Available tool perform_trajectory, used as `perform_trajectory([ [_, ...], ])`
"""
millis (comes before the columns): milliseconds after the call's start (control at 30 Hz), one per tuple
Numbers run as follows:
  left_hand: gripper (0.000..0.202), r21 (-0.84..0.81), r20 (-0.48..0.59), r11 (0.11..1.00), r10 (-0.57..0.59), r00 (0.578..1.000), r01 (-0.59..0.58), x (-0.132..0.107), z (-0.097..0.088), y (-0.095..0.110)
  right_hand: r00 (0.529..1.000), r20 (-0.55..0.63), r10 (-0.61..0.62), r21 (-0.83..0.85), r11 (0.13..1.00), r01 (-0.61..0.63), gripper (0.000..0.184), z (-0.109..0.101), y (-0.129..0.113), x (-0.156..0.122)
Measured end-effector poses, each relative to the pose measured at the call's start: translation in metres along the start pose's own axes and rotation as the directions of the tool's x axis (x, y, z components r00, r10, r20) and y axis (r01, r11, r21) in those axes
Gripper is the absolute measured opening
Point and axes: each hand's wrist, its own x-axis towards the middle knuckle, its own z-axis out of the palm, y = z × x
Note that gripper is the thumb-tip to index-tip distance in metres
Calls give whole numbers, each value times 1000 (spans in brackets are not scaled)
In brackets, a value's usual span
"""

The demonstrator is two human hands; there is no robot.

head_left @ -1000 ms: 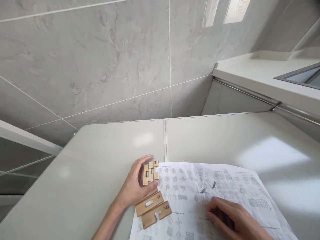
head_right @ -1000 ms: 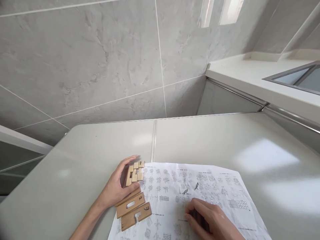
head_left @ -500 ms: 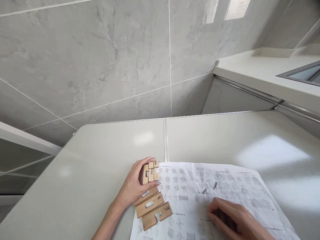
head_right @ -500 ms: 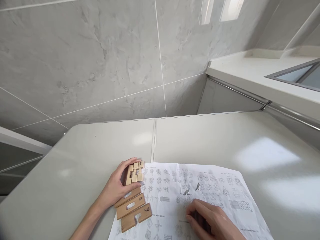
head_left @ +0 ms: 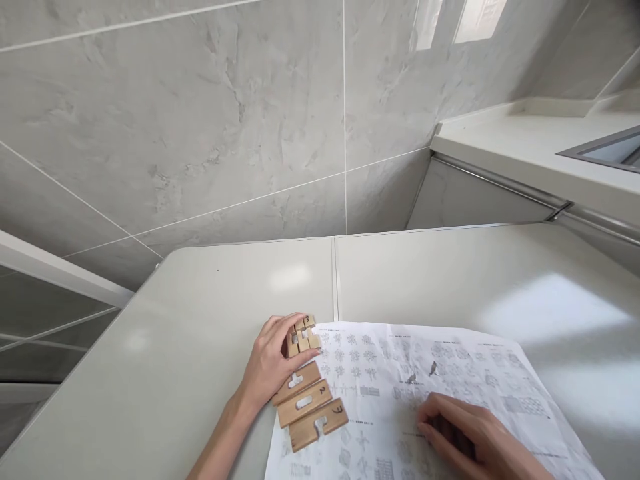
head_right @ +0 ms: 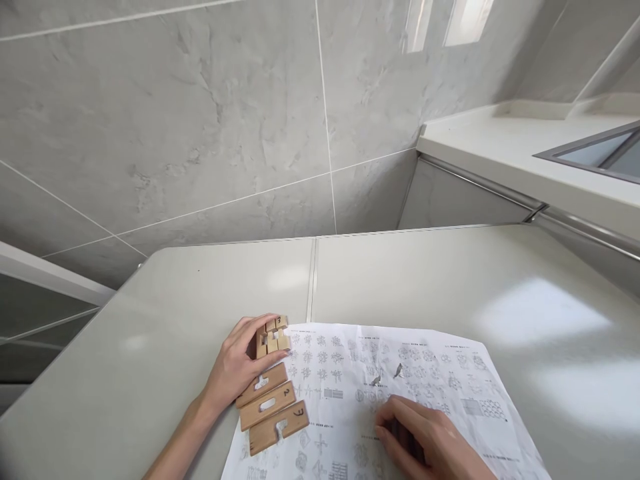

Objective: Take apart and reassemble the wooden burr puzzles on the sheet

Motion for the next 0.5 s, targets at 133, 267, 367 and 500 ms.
perform_trajectory([
  [133,55,10,-22,1000,-18,1000,18,-2,-1,-4,998,63,-8,-15,1000,8,29,0,4,1],
  [267,54,-13,-14,998,-63,998,63,-3,-5,-3,997,78,-22,-3,1000,22,29,-3,4,2],
  [367,55,-84,-19,993,-90,996,88,-4,-8,6,998,55,-23,10,1000,23,30,-3,-1,2],
  [500,61,-323,14,941,-101,995,101,-14,1,40,1000,25,-17,33,999,16,35,-6,-7,3],
])
